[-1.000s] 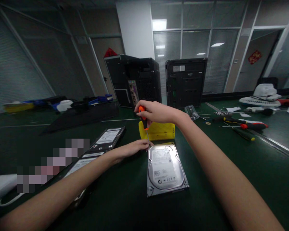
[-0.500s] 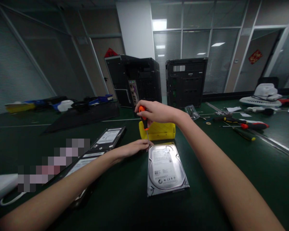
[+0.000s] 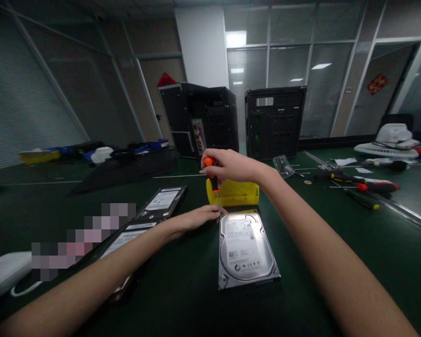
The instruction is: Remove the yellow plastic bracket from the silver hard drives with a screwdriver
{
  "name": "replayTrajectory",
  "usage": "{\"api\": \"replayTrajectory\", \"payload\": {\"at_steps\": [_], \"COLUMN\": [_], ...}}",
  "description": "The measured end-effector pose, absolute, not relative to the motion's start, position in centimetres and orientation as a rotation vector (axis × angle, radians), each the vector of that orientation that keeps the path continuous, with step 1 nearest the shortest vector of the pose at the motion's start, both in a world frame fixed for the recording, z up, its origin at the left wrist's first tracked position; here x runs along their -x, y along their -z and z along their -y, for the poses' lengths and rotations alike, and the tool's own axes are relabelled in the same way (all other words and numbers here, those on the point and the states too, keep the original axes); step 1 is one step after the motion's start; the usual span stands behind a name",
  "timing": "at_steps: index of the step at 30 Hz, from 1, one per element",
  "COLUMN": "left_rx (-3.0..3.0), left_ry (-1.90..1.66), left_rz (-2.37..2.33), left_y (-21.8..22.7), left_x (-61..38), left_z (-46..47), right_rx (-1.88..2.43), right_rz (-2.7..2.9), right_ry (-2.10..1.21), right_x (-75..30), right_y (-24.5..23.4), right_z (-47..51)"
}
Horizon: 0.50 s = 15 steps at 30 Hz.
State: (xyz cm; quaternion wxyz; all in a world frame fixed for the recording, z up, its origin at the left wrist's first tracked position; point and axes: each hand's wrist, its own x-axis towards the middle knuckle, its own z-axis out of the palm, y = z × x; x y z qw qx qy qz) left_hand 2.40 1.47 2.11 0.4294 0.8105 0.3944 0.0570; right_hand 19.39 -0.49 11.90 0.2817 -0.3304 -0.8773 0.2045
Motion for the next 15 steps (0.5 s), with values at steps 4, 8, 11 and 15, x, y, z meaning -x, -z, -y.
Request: {"api": "replayTrajectory", "payload": {"at_steps": [4, 8, 11, 15], "left_rx": [-2.03, -2.039, -2.046, -2.029], "left_ry": [-0.147, -0.164, -0.18, -0.197], "left_rz": [-0.985, -0.992, -0.975, -0.977], "left_y": [-2.17, -2.14, -1.95, -1.83], "left_x": [-2.48, -2.42, -2.39, -2.45], "left_z": [-1.38, -1.43, -1.59, -1.66], "right_rx": [0.895, 0.949, 0.961, 0.901], "right_rz": [2.348, 2.354, 2.345, 2.316], "right_ry": [-0.417, -0.336, -0.325, -0.465], "right_x": [-19.61, -19.87, -19.81, -19.68], "right_y": [-11.81, -11.76, -11.8, -12.06], "right_z": [0.19, -0.02, 0.11, 0.49]}}
